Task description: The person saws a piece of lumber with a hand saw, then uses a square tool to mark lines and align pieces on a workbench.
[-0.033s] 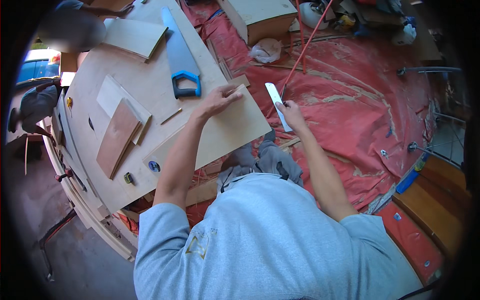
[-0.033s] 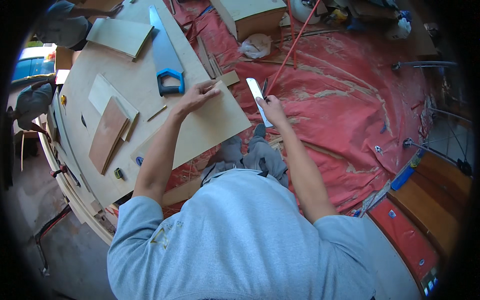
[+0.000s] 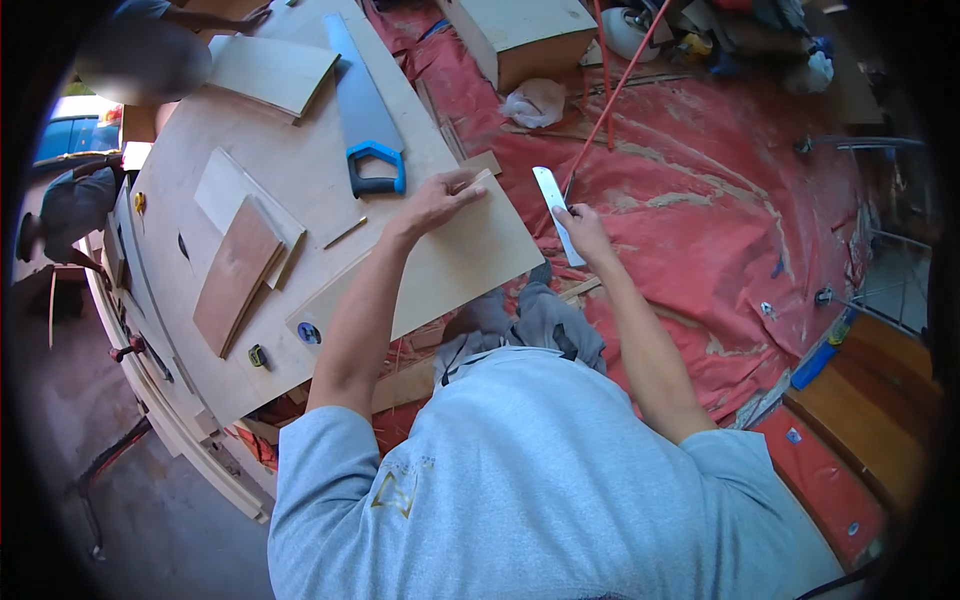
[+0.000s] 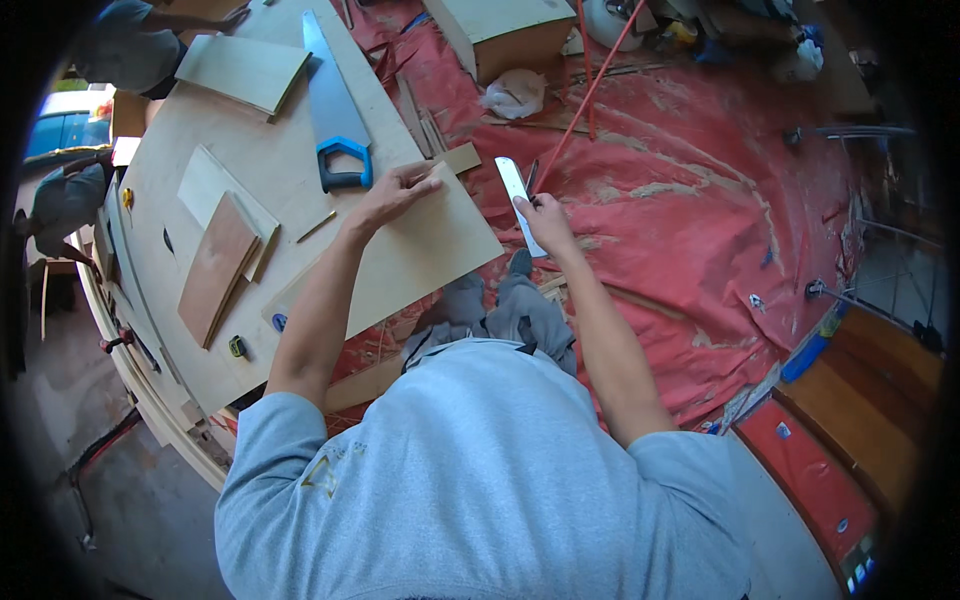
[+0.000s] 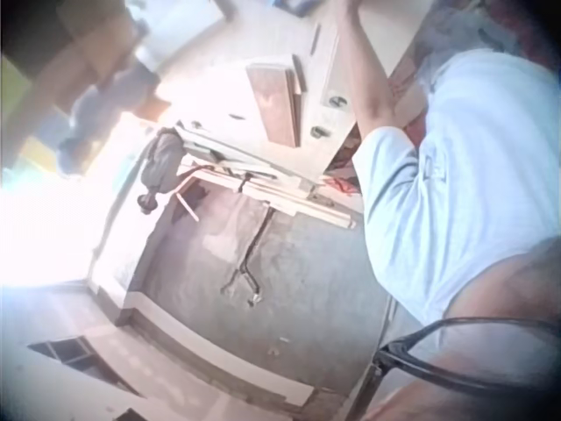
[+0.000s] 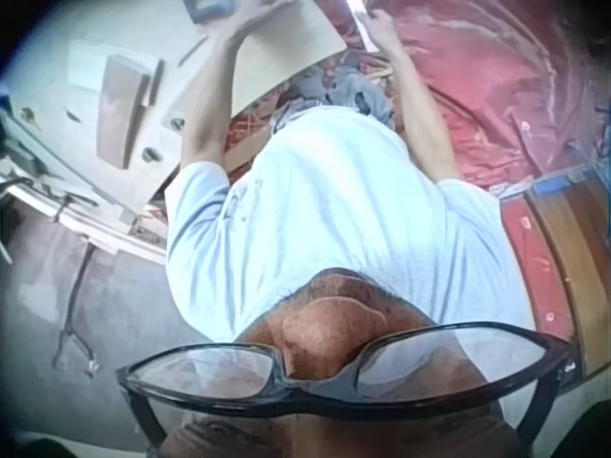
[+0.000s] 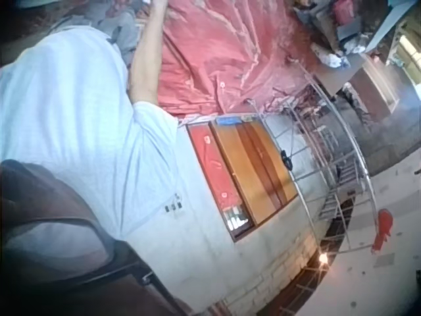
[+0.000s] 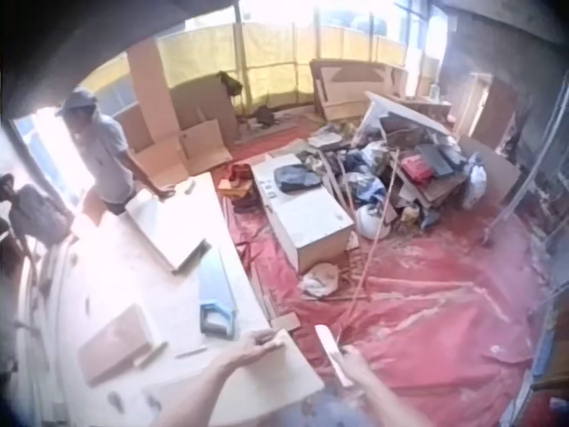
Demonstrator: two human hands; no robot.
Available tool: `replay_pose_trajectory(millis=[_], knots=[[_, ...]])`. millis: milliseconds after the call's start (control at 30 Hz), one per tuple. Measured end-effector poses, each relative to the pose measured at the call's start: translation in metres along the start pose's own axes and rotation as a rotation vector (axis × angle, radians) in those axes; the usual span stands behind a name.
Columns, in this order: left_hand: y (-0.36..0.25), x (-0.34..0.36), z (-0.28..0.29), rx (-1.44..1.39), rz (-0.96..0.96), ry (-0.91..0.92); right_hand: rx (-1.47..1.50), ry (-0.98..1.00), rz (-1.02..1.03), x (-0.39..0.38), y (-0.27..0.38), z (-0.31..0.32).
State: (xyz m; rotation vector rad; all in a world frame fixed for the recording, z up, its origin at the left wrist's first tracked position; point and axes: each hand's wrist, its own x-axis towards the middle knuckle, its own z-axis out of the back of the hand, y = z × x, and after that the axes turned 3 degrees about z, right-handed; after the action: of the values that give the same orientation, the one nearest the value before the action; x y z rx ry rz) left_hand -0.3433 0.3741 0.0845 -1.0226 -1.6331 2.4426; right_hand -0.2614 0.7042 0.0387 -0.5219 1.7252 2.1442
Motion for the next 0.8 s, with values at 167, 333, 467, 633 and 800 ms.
replay_pose_trajectory(millis=[167, 333, 467, 633, 800], knots=[[-0.004, -0.019, 0.017, -0.076, 0.097, 0.042, -0.027, -0.012, 0.012, -0.007, -0.003, -0.030], [0.016, -0.031, 0.041, 0.028, 0.023, 0.023, 0.170, 0.045, -0.009, -0.011, 0.008, -0.057], [0.024, -0.041, 0.057, -0.090, 0.098, 0.047, 0.221, 0.127, -0.133, -0.015, 0.043, -0.072], [0.010, -0.051, 0.057, -0.199, 0.103, 0.096, -0.303, -0.057, 0.215, -0.004, 0.028, -0.083], [0.024, -0.063, 0.066, -0.258, 0.102, 0.079, -0.774, 0.110, 0.517, -0.016, 0.014, -0.112]])
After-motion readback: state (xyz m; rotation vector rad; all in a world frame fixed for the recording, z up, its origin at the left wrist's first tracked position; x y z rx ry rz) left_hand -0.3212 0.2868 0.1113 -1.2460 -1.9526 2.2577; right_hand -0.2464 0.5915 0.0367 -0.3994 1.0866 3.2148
